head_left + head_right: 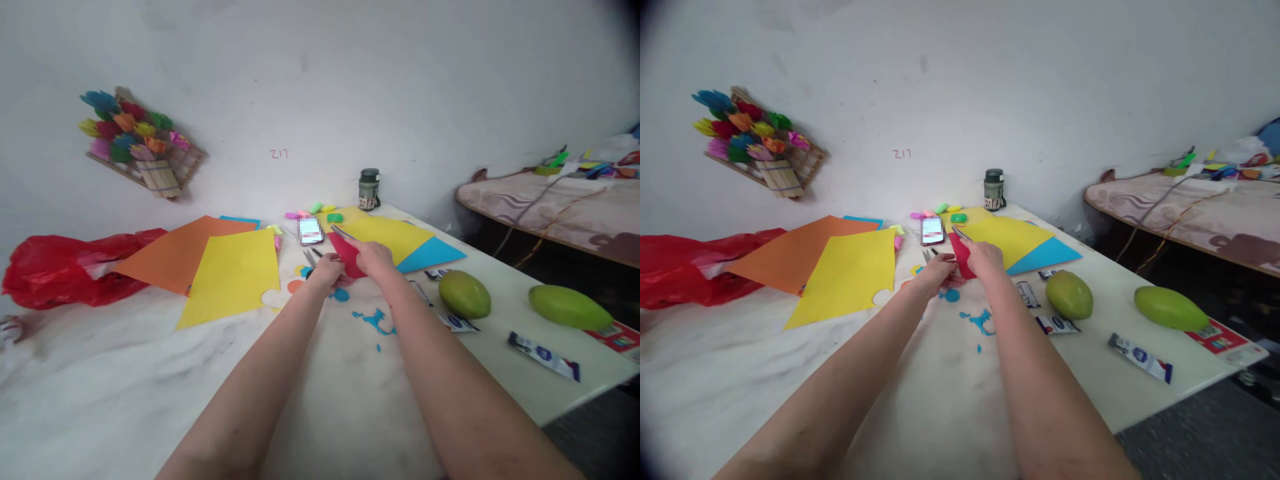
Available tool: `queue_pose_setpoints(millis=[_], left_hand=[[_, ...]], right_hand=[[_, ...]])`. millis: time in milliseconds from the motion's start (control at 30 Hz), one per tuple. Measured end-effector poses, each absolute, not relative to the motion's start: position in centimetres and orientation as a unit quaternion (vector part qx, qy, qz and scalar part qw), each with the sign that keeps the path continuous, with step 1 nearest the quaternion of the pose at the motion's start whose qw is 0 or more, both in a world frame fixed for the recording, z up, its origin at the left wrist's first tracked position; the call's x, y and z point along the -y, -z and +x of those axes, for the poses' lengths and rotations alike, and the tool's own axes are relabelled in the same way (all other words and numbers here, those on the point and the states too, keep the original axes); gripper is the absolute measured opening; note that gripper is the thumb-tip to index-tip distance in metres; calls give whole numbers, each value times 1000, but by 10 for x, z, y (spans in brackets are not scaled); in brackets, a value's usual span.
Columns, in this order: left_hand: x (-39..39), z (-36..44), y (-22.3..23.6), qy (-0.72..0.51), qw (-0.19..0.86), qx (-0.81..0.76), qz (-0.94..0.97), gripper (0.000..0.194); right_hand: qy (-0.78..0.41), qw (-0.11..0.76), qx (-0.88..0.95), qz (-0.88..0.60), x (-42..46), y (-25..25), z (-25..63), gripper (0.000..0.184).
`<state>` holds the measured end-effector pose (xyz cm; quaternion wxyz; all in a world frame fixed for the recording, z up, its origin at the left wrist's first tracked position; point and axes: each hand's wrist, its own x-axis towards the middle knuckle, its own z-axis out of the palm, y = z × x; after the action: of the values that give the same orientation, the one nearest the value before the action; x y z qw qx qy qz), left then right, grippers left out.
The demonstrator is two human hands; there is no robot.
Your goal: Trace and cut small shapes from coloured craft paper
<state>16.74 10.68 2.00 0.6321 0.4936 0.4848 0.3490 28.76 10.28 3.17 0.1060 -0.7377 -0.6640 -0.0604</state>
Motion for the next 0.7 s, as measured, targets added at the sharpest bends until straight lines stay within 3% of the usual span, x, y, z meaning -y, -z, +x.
queue_pose_setpoints(millis=[300,700], left_hand=[[-107,174,-13,-387,606,-492,491,34],[-101,190,-8,-450,728,-349,381,28]], right_hand=[[16,143,639,-756,-99,-35,289,39],[20,183,627,-757,-100,-32,292,38]])
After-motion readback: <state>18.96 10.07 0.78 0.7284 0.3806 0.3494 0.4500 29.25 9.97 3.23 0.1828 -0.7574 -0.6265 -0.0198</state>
